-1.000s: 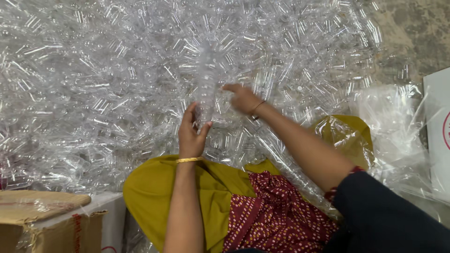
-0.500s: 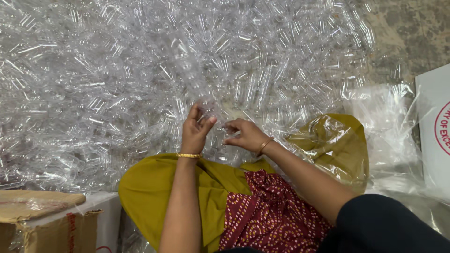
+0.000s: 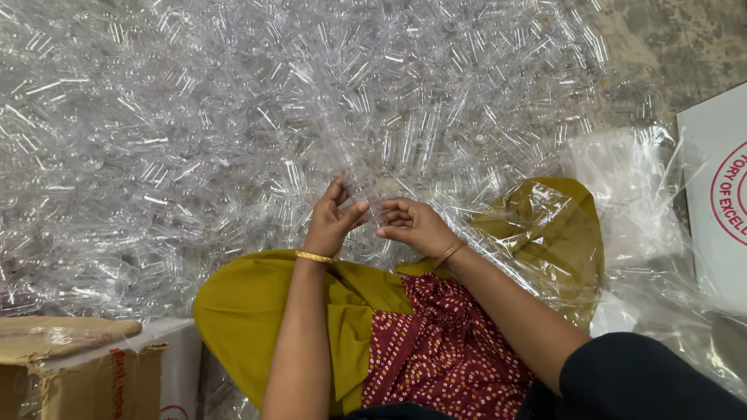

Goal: The person sits on the floor and counts clear plastic cups one at a time, stacking them into a bundle. They place the counted stack into a clear plastic bag beside them and continue counting more cups from the large pile spread on the floor.

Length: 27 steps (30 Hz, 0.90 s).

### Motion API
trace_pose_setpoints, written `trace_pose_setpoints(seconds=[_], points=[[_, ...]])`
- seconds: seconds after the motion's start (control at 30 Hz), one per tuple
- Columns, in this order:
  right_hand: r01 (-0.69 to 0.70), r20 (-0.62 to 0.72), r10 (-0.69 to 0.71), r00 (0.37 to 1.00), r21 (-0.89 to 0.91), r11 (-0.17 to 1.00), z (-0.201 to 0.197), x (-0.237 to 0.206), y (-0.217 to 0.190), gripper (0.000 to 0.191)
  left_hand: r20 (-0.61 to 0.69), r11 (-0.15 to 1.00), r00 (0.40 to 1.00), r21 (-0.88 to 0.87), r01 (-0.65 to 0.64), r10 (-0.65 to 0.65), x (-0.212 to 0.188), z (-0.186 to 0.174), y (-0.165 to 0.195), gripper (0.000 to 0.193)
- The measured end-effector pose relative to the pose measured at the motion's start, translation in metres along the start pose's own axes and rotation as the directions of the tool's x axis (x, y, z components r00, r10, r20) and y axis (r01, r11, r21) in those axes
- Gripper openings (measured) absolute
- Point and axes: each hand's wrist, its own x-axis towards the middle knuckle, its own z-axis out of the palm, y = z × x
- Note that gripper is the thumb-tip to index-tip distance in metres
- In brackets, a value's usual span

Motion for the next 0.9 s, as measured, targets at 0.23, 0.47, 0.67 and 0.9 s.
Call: trace_pose_setpoints(seconds=[0.23, 0.47, 0.67, 0.9], points=[[-0.025, -0.108, -0.001, 0.994, -0.242, 0.97, 0.006, -0.01, 0.001, 0.064, 0.029, 0.999, 1.0, 0.041, 0.004, -0.005, 0.001, -0.003, -0.016, 0.071], [-0.041, -0.103, 0.007, 0.995, -0.336, 0.941, 0.011, -0.027, 0.017, 0.066, -0.197, 0.952, 0.964, -0.215, -0.219, 0.177, 0.008, -0.014, 0.006, 0.059], [-0.035, -0.102, -0.006, 0.995, -0.393, 0.919, 0.02, -0.045, 0.025, 0.062, -0.326, 0.939, 0.925, -0.21, -0.272, 0.195, 0.005, -0.016, 0.019, 0.063], [-0.126, -0.115, 0.076, 0.99, -0.525, 0.842, 0.018, -0.067, 0.019, 0.058, -0.355, 0.955, 0.911, -0.125, -0.27, 0.211, 0.016, -0.025, 0.012, 0.06]])
